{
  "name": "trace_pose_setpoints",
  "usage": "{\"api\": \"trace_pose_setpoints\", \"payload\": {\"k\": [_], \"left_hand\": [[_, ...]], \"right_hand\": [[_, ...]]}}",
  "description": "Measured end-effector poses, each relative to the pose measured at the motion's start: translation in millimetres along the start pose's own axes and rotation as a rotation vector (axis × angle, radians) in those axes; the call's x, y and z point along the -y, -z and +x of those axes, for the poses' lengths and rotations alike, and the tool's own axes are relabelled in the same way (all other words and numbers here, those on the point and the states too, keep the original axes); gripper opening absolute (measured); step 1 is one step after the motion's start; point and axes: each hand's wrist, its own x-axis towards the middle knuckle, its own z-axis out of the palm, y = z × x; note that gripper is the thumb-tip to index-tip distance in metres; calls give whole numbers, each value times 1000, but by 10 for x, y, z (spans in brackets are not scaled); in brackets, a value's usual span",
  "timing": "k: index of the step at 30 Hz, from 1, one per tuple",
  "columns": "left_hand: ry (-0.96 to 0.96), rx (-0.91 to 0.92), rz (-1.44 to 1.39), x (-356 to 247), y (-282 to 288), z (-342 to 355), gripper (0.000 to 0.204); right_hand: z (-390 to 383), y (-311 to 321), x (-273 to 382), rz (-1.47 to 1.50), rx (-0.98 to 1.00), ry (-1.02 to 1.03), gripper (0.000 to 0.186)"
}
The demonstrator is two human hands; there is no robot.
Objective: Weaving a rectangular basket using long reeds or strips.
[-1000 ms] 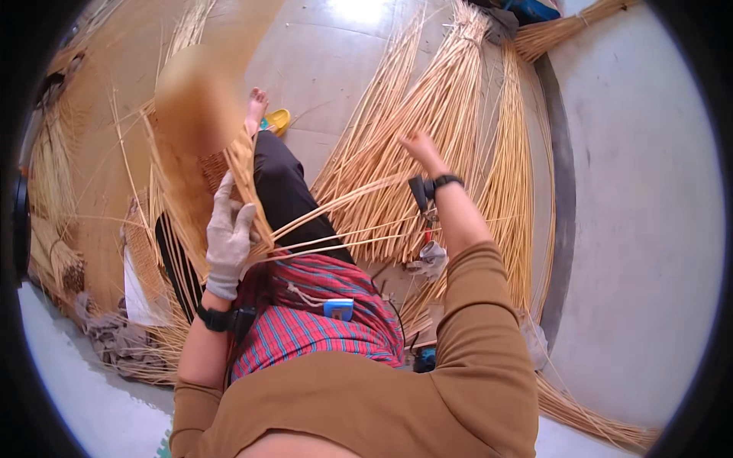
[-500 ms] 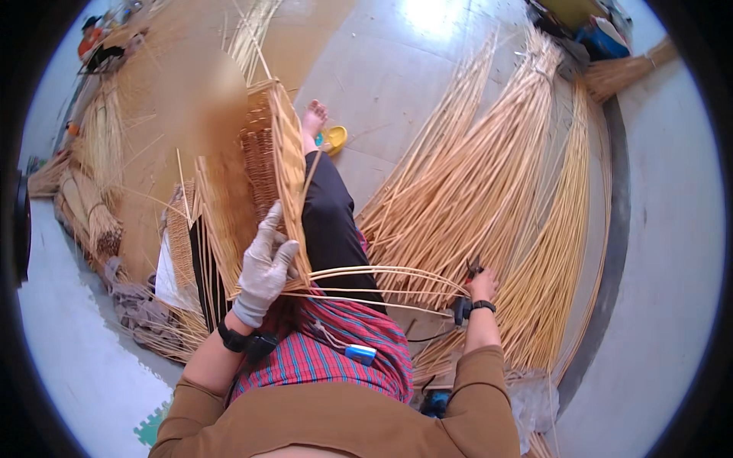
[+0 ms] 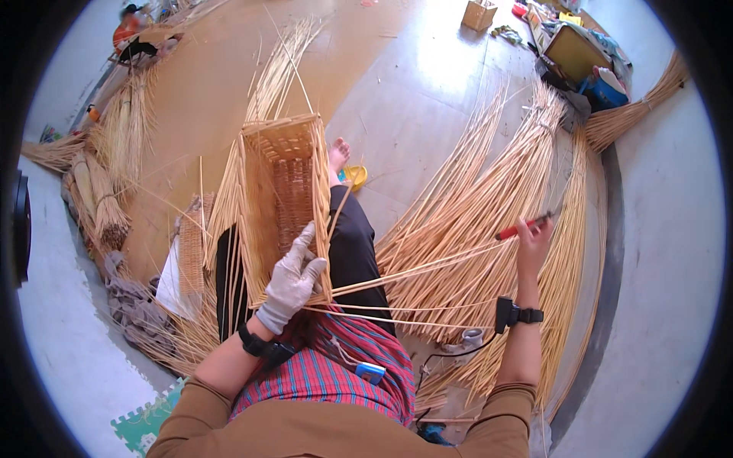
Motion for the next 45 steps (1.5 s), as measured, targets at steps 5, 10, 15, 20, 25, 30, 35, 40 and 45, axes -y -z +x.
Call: {"api": "trace_pose_setpoints", "payload": {"k": [5, 10, 15, 20, 25, 30, 35, 40, 45], "left_hand": [[-52, -12, 27, 96, -28, 8, 74], [-101, -15, 85, 80, 4, -1, 74], [-40, 25, 6, 38, 25, -4, 72], [-201, 1, 22, 213, -8, 40, 72], [-85, 8, -14, 79, 23, 23, 71], [-24, 45, -40, -7, -19, 66, 73], [-12, 26, -52, 10, 24, -12, 74], [-4, 57, -48, -29, -70, -18, 73], [-91, -6, 107, 49, 55, 48, 69]], "right_hand": [[-185, -1562, 1646, -244, 343, 187, 36], [-618, -2538, 2125, -574, 513, 352, 53], [-657, -2793, 2066, -616, 445, 406, 51], [-599, -2810, 2208, -654, 553, 340, 54], [-385, -2584, 2088, -602, 571, 323, 59], [-254, -2124, 704, -571, 242, 257, 59], [-486, -1311, -479, -764, 695, -730, 68], [-815, -649, -1040, -778, 626, -483, 96], [-877, -1222, 1525, -131, 350, 165, 58]]}}
